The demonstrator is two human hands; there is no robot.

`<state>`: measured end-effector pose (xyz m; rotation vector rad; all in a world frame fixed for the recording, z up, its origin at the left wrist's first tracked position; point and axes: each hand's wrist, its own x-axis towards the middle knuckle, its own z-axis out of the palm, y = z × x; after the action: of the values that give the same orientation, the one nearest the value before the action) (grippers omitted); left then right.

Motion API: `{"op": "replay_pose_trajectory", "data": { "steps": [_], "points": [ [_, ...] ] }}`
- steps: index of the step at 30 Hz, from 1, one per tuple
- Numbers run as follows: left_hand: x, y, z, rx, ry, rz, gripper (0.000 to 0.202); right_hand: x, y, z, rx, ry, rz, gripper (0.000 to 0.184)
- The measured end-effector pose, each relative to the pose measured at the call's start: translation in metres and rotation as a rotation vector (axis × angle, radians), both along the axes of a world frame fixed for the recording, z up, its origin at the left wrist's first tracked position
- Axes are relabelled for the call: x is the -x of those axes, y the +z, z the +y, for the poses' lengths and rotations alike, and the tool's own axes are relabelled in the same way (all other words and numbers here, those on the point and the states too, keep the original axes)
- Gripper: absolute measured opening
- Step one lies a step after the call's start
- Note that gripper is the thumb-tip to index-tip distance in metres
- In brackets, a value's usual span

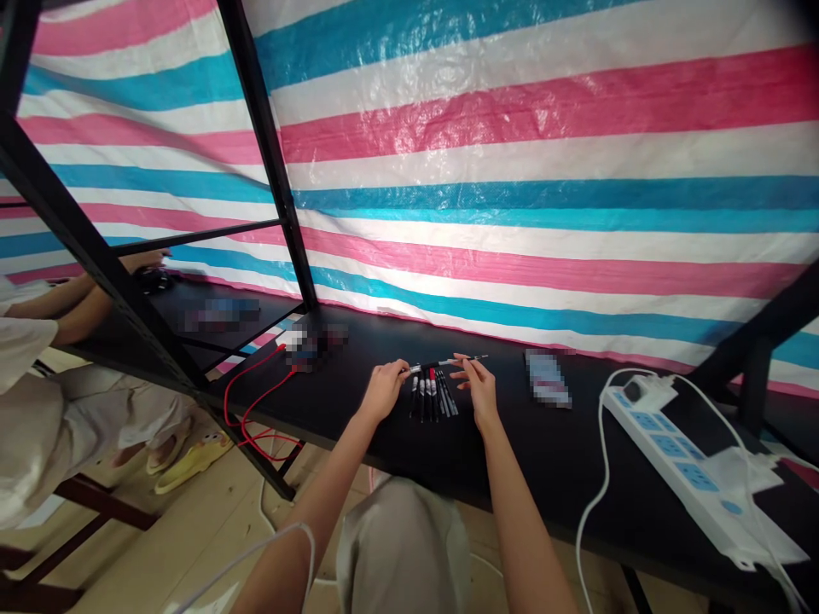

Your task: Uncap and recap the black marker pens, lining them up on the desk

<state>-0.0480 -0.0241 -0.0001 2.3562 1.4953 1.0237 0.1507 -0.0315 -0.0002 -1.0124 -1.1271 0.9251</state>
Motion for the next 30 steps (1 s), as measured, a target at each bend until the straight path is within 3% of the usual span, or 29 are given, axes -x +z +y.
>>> {"op": "replay_pose_trajectory", "data": {
  "steps": [5, 9, 12, 15, 23, 30],
  "points": [
    [0.003, -0.004, 0.002, 0.082, 0.045, -0.186, 0.013, 0.009, -0.001, -0.002, -0.004, 0.039, -0.141, 0.042],
    [0.007, -0.009, 0.006, 0.050, 0.123, -0.405, 0.014, 0.009, -0.006, -0.003, 0.045, -0.151, -0.431, 0.032],
    [0.009, -0.010, 0.008, 0.026, 0.146, -0.452, 0.017, 0.006, -0.008, -0.005, 0.085, -0.300, -0.706, 0.032],
    [0.010, -0.010, 0.009, -0.006, 0.202, -0.329, 0.018, 0.005, -0.009, -0.006, 0.138, -0.343, -0.868, 0.032],
    [0.019, -0.017, 0.011, -0.110, 0.586, 0.242, 0.016, 0.008, -0.014, -0.007, 0.233, -0.262, -1.182, 0.017],
    [0.019, -0.016, 0.011, -0.119, 0.788, 0.278, 0.031, 0.008, -0.010, -0.009, 0.282, -0.274, -1.224, 0.018]
  ]
}}
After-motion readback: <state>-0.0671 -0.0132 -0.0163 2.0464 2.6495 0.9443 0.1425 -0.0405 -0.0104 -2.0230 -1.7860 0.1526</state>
